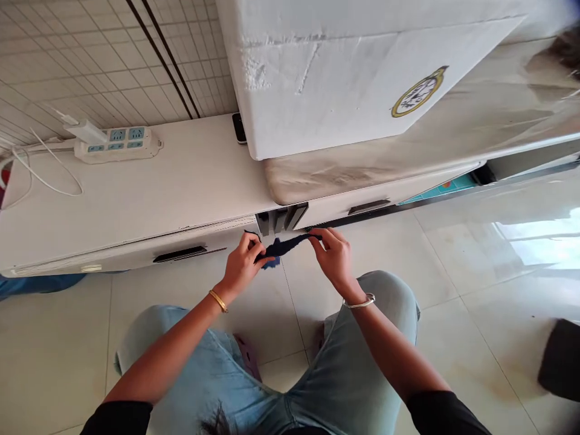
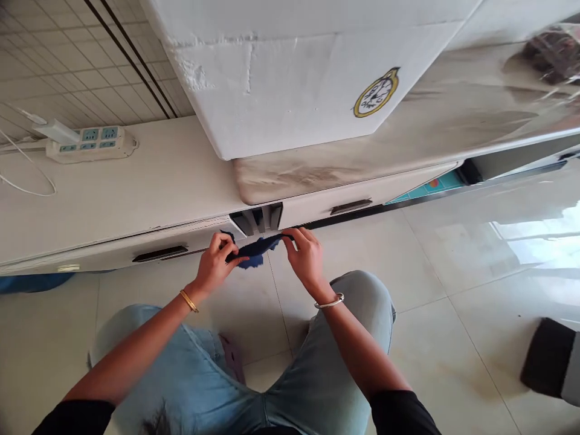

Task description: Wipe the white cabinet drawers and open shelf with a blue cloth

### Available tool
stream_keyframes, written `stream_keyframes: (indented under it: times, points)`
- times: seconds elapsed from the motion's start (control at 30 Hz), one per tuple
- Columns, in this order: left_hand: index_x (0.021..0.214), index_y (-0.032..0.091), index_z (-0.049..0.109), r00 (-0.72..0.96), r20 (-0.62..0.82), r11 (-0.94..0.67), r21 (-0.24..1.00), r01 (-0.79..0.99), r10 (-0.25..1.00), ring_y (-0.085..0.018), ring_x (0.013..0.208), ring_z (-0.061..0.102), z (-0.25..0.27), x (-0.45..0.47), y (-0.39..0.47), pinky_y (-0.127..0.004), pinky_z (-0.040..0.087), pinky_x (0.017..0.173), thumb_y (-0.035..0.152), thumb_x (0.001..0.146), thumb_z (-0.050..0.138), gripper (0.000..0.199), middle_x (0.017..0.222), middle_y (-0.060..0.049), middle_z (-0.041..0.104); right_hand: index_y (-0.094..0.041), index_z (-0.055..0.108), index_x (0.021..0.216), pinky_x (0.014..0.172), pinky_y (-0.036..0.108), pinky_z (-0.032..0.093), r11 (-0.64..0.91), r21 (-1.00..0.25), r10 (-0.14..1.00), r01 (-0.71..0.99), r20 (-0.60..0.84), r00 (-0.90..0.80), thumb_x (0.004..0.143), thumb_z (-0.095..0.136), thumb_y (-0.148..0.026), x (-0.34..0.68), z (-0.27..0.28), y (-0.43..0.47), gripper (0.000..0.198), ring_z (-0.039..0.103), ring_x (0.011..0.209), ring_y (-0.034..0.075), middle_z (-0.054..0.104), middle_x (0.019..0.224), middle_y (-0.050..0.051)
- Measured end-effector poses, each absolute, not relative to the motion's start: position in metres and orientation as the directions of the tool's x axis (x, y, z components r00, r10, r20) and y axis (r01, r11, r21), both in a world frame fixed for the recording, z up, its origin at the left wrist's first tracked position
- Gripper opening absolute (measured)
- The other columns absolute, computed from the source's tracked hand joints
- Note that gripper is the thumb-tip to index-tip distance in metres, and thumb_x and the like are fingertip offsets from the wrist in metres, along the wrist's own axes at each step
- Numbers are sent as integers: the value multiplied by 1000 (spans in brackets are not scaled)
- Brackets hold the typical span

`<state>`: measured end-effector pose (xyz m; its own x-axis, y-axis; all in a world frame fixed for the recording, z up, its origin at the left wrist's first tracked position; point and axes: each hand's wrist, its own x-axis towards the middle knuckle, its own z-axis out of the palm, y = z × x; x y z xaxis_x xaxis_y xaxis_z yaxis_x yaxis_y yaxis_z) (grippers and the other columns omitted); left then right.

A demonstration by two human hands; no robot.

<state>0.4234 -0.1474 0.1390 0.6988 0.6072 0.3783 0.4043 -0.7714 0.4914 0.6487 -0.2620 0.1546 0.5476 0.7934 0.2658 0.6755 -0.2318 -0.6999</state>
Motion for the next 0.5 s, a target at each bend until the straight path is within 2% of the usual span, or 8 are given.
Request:
stream_keyframes:
  times: [0.1,0.17,0.23,0.33,0.4,0.43,0.5]
  points:
    - [82,20,54,645,251,-596,699,395,721,-12,77,62,131,428,-153,-26,50,68,30,94,68,21,111,-6,64,-23,72,99,59,24,43,-207,-770,776,603,246,581,94,62,-29,644,141,-247,12,50,52,9,52,56,-8]
    - [81,21,54,647,192,-519,775,361,738,-16,86,65,132,431,-150,-28,52,73,26,92,69,19,107,-6,69,-23,69,102,63,24,52,-127,-824,754,552,282,594,95,61,-31,640,135,-241,12,62,56,10,64,64,-6]
    - [81,21,58,585,227,-508,774,377,779,-17,91,64,134,433,-146,-30,52,77,22,89,69,14,99,-4,69,-24,67,104,70,27,59,-36,-845,723,534,347,598,97,60,-33,637,130,-237,13,72,69,13,73,80,-2]
    - [81,22,61,414,319,-497,738,457,853,-12,69,57,135,438,-142,-25,47,66,20,85,71,10,73,3,58,-26,65,108,75,30,63,32,-826,652,563,444,614,98,58,-35,635,121,-236,14,75,79,15,75,95,2]
    - [88,23,59,342,311,-441,791,423,887,-8,53,51,131,444,-144,-22,43,56,22,88,67,8,60,9,49,-26,63,113,76,32,63,51,-800,603,597,501,620,100,56,-34,634,114,-236,17,75,83,16,74,99,4]
    - [94,23,57,315,303,-411,829,378,900,-8,50,52,128,447,-145,-21,43,54,25,92,64,7,58,10,50,-25,62,116,77,33,63,55,-773,583,632,538,608,101,55,-34,634,110,-236,19,75,86,18,74,101,6]
    - [107,24,51,247,340,-406,861,306,907,-9,56,64,122,454,-147,-21,49,57,31,100,55,11,68,7,62,-23,60,123,84,37,65,73,-678,588,731,622,518,101,56,-33,635,101,-231,24,75,96,21,74,107,10]
